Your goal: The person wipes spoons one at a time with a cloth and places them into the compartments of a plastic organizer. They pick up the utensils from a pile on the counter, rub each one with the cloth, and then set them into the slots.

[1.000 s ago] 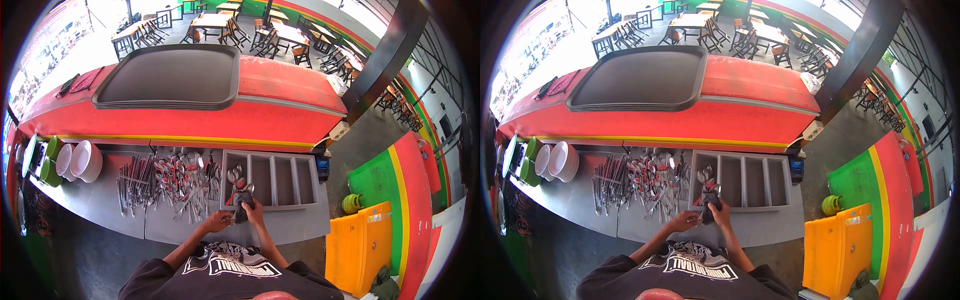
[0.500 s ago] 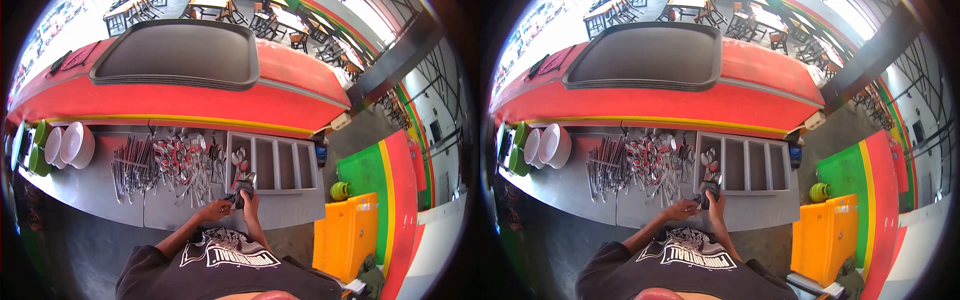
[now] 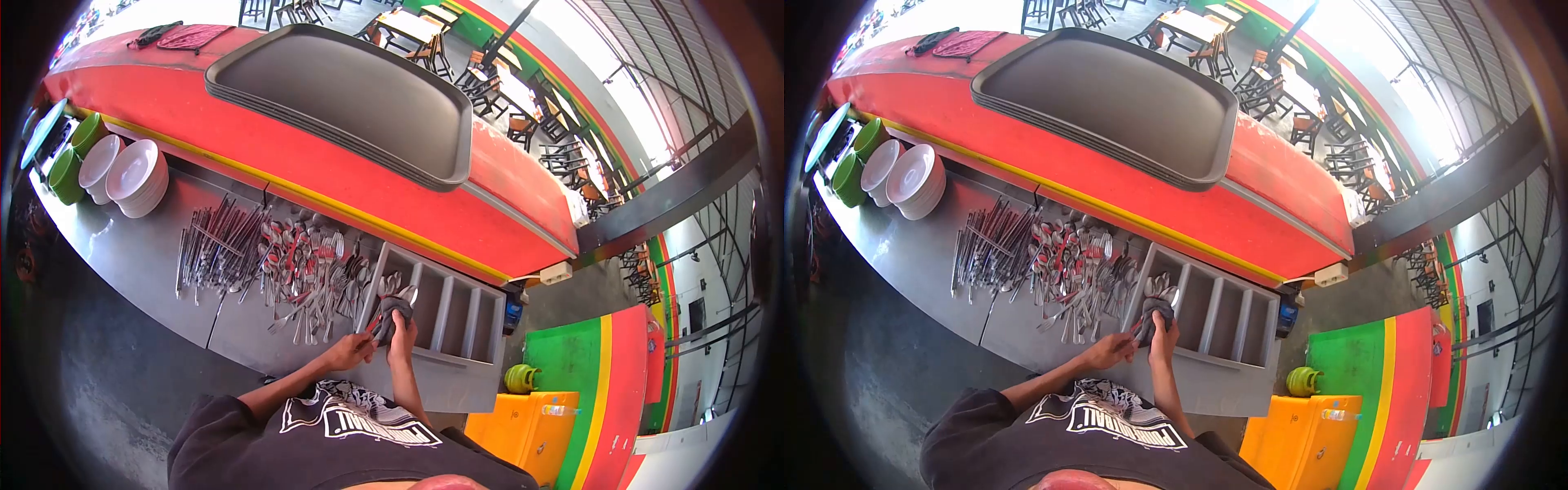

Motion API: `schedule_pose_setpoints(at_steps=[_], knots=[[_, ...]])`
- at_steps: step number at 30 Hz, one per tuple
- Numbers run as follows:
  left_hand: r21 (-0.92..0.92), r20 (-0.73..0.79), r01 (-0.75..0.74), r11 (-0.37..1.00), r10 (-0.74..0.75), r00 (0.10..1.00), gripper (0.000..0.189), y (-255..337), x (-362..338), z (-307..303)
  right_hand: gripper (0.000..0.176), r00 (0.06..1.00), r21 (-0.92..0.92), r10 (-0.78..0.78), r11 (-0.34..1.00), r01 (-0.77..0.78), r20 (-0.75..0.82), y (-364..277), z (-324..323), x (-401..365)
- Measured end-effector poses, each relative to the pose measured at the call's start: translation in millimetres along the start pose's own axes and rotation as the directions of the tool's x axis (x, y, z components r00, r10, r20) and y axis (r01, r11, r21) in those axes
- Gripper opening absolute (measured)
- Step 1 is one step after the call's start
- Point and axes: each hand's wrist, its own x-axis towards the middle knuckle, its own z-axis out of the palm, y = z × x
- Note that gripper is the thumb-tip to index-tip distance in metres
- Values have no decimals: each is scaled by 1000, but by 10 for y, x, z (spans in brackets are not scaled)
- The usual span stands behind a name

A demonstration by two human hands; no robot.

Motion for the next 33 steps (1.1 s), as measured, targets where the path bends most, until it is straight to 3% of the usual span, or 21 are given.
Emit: schedule_pose_setpoints(at_steps=[6,9,12,16,18,23,29,32,33], knots=[[-14,45,-32,999,32,998,29,37,-54,-29,33,981,19,-82,996,87,-176,103,17,-42],[24,131,-32,999,28,991,29,-20,-78,-1,34,970,22,-92,995,99,-225,215,-136,-82],[30,213,-8,1000,2,977,30,23,-138,23,35,939,-89,-149,988,128,-308,256,-331,-120],[87,299,1,996,-27,954,31,73,-195,46,30,895,-53,-137,991,126,-425,186,-428,-190],[87,340,-4,996,-26,940,32,42,-227,54,28,890,-129,-231,972,195,-394,149,-505,-169],[106,319,16,994,-49,946,32,27,-297,34,22,881,-243,-345,930,275,-323,29,-490,-183],[66,300,9,998,-29,953,27,124,-239,-151,22,769,-301,-496,866,401,-404,-35,-409,-132],[5,250,29,1000,-29,968,28,172,-231,-213,30,697,-363,-532,845,394,-482,-144,-371,-144],[-19,223,33,999,-28,974,29,181,-234,-225,36,714,-387,-515,850,357,-474,-205,-376,-164]])
